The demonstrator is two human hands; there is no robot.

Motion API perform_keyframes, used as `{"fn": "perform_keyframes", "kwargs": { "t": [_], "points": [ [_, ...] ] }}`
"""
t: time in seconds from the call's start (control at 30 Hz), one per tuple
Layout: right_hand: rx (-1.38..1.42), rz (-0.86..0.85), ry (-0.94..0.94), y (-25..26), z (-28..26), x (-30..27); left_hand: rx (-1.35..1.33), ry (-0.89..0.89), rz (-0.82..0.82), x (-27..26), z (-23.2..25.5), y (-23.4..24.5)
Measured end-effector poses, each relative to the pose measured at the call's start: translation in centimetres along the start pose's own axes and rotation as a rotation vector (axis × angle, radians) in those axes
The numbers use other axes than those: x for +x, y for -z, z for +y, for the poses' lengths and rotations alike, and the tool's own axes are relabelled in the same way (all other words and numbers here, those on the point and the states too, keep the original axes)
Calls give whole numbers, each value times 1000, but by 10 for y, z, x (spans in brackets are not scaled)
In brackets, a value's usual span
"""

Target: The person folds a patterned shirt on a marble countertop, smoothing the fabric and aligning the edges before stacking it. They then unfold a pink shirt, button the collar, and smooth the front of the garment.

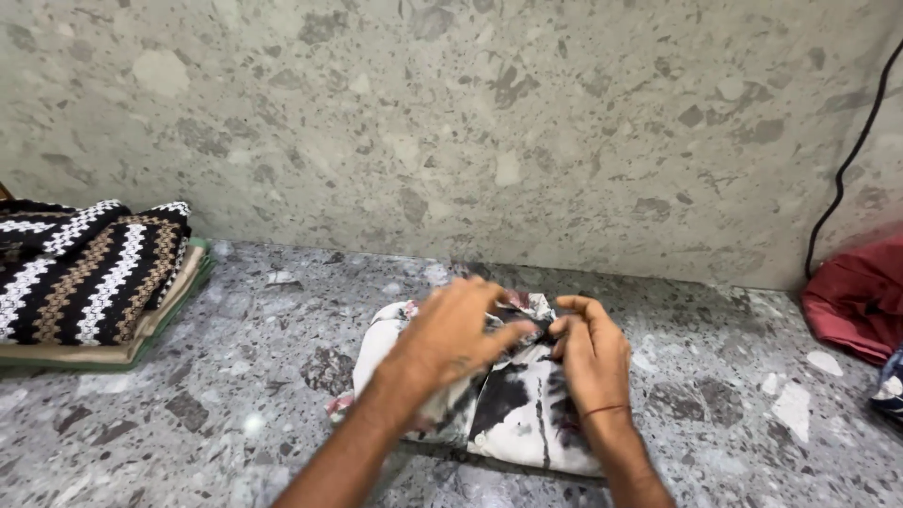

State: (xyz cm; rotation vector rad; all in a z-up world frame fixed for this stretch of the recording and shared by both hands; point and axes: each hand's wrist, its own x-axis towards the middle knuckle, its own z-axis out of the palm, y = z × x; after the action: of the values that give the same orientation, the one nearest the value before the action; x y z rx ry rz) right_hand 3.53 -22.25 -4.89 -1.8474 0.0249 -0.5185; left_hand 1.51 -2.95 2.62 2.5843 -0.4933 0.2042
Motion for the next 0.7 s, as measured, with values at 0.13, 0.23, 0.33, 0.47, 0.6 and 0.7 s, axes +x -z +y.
{"fn": "perform_keyframes", "kwargs": {
  "t": [0.13,0.23,0.33,0.47,0.6,0.7],
  "points": [
    [20,-124,-9,3,33,9,-120,-72,27,-1,21,-19],
    [-36,-152,37,3,44,8,-183,-97,122,6,16,-42],
    [-21,-124,-33,2,39,10,-263,-130,160,7,19,-44],
    [101,-85,-310,1,20,15,-334,-400,206,-2,16,-47],
    [178,-124,-348,0,37,28,-86,-287,28,-10,32,-20],
    [283,-157,-345,-1,57,38,-337,-282,-225,1,26,-18]
  ]
}}
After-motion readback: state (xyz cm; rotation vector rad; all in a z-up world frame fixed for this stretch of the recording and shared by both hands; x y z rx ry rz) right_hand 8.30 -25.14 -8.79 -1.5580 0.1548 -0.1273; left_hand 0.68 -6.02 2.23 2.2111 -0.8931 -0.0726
